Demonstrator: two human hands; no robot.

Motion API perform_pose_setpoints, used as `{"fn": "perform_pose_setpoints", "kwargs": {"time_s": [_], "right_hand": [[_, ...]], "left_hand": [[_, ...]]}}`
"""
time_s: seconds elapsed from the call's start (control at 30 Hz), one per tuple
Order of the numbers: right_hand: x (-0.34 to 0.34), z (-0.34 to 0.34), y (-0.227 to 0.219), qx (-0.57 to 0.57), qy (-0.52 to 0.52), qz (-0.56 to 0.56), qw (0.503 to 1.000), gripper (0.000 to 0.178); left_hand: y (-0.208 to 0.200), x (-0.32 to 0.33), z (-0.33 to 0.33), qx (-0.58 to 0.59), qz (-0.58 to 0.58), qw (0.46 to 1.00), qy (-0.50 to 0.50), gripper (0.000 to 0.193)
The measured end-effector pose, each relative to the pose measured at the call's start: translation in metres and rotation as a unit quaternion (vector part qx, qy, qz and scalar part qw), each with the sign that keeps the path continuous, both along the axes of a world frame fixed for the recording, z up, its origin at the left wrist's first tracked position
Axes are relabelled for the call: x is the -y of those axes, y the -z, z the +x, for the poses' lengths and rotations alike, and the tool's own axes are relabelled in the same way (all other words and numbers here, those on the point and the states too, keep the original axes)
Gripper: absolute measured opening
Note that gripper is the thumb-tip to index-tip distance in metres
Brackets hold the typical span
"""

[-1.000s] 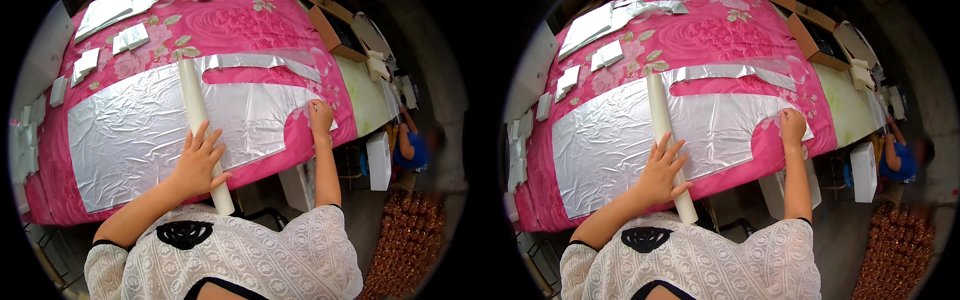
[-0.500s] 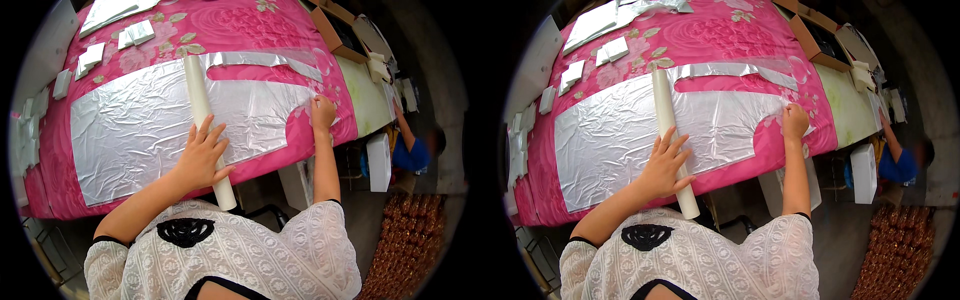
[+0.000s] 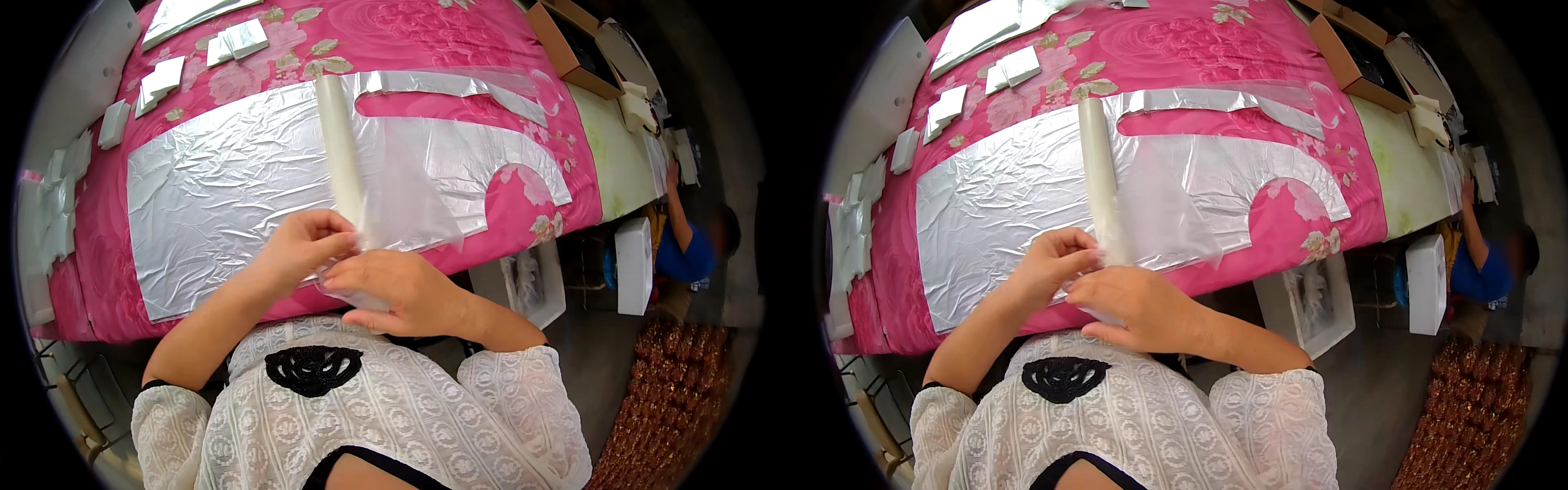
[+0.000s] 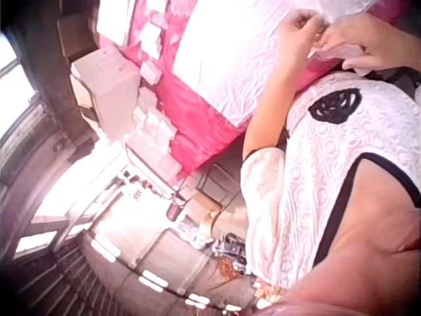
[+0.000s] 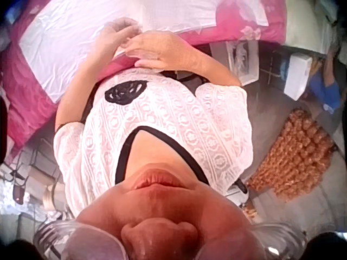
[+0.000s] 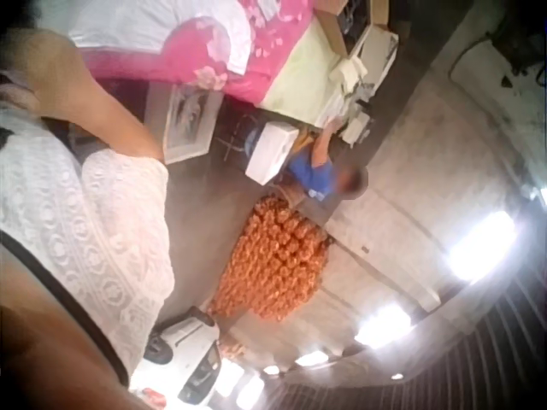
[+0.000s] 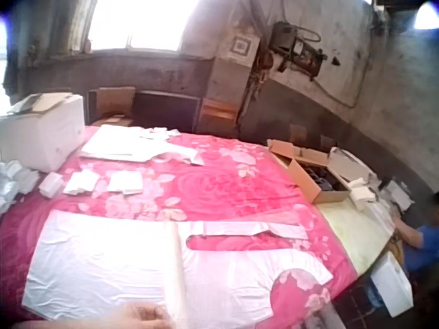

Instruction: The person wraps small white rectangular items in clear plastic film on a pink floral tablecloth. They unroll the film, place an item on it, fold the film around the item, and set the wrapped item aside. The process repeats for multiple items.

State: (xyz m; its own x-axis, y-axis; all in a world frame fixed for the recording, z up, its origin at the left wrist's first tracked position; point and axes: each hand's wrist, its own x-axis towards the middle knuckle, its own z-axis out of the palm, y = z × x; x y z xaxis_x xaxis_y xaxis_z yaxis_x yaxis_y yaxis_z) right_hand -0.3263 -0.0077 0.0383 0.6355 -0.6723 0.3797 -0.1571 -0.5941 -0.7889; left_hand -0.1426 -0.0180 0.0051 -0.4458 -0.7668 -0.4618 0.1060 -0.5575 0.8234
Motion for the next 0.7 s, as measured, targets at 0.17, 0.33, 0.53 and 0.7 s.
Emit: {"fn": "perform_pose_setpoints", "kwargs": {"time_s": [0.17, 0.33, 0.53, 0.7], "right_hand": [[-0.016, -0.014, -0.002, -0.190, 0.136, -0.075, 0.969, 0.030], [-0.030, -0.022, 0.021, -0.422, 0.133, 0.138, 0.886, 0.054], [-0.029, -0.026, 0.034, -0.326, 0.115, 0.306, 0.887, 0.049], [-0.029, -0.030, 0.039, -0.325, 0.117, 0.319, 0.883, 0.048]], "left_hand": [[0.007, -0.014, 0.132, 0.092, 0.029, 0.991, -0.089, 0.011], [0.006, -0.026, 0.212, 0.272, 0.015, 0.958, -0.092, 0.008], [-0.008, -0.021, 0.219, 0.736, -0.389, 0.551, -0.055, 0.020], [-0.016, -0.009, 0.060, 0.496, -0.497, 0.711, -0.030, 0.043]]}}
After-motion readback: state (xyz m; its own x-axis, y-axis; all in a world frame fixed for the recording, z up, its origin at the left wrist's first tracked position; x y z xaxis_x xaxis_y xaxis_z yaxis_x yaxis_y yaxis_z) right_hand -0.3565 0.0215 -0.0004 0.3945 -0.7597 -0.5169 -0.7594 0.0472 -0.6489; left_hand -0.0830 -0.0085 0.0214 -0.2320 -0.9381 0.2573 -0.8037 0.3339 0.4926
